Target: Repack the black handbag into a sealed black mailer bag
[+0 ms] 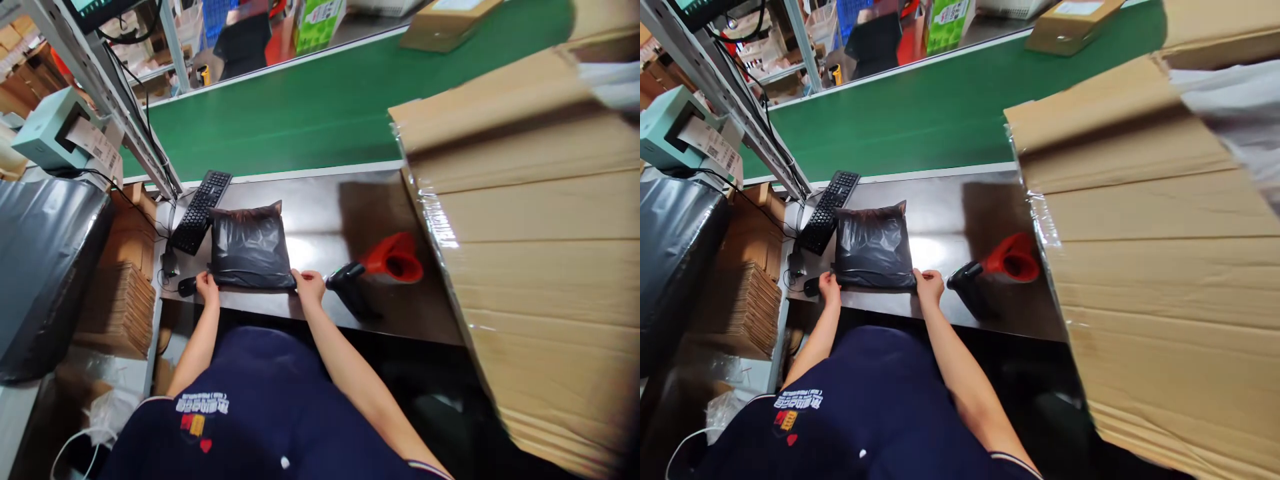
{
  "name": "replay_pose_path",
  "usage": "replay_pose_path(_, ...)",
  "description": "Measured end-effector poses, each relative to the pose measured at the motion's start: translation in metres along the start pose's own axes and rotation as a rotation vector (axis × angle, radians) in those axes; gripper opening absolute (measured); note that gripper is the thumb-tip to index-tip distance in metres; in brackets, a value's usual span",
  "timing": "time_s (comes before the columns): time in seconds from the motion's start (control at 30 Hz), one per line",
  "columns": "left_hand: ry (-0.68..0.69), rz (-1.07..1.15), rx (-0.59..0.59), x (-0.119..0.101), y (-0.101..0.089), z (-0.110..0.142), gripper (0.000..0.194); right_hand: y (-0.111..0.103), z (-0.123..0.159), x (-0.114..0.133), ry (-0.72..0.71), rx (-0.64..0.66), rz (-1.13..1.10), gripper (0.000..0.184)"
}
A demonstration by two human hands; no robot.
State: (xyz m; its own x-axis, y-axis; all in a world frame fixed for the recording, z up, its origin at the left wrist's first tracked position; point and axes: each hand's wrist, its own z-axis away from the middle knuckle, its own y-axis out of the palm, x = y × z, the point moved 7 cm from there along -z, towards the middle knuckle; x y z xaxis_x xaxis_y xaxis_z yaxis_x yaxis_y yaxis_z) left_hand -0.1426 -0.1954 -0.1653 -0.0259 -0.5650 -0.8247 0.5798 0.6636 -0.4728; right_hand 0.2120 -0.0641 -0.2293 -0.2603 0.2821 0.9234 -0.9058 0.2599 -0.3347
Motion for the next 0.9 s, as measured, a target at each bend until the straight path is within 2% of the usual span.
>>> replay_pose_path(0.07,0.168,-0.103,-0.036,-0.012,0.005,0.021,0.061,-0.007,0.01,0.018,-0.115,-0.063,0.085,0.08)
replay_pose_path(0.1,0.289,-0.189,-0.013,-0.022,0.013,0.032,0.07,-0.006,0.018,0.03,-0.21,-0.069,0.159,0.09)
replay_pose_path(0.17,0.506,-0.397,0.088,-0.039,0.043,0.051,0.088,0.013,0.035,0.056,-0.408,0.011,0.351,0.105)
replay_pose_path(0.2,0.556,-0.49,0.134,-0.044,0.058,0.055,0.097,0.027,0.042,0.064,-0.462,0.085,0.443,0.109)
replay_pose_path(0.27,0.547,-0.597,0.163,-0.049,0.082,0.053,0.109,0.053,0.045,0.067,-0.455,0.228,0.558,0.112)
replay_pose_path(0.33,0.517,-0.632,0.147,-0.052,0.093,0.041,0.111,0.067,0.036,0.062,-0.411,0.32,0.574,0.108)
replay_pose_path(0.43,0.512,-0.615,0.13,-0.047,0.09,0.022,0.114,0.069,0.004,0.046,-0.431,0.409,0.506,0.097)
replay_pose_path(0.5,0.508,-0.577,0.125,-0.039,0.081,0.014,0.115,0.061,-0.019,0.034,-0.494,0.443,0.475,0.088)
replay_pose_path(0.57,0.53,-0.521,0.145,-0.034,0.072,0.008,0.112,0.044,-0.038,0.024,-0.539,0.423,0.453,0.082)
replay_pose_path(0.67,0.54,-0.435,0.174,-0.033,0.066,-0.002,0.1,0.017,-0.056,0.017,-0.482,0.246,0.402,0.076)
replay_pose_path(0.73,0.483,-0.389,0.162,-0.033,0.065,-0.012,0.094,0.011,-0.056,0.025,-0.464,0.082,0.346,0.075)
replay_pose_path(0.8,0.419,-0.345,0.151,-0.033,0.066,-0.019,0.091,0.026,-0.049,0.044,-0.52,0.049,0.291,0.073)
replay_pose_path(0.9,0.395,-0.334,0.172,-0.029,0.071,-0.021,0.094,0.068,-0.038,0.076,-0.573,0.225,0.293,0.072)
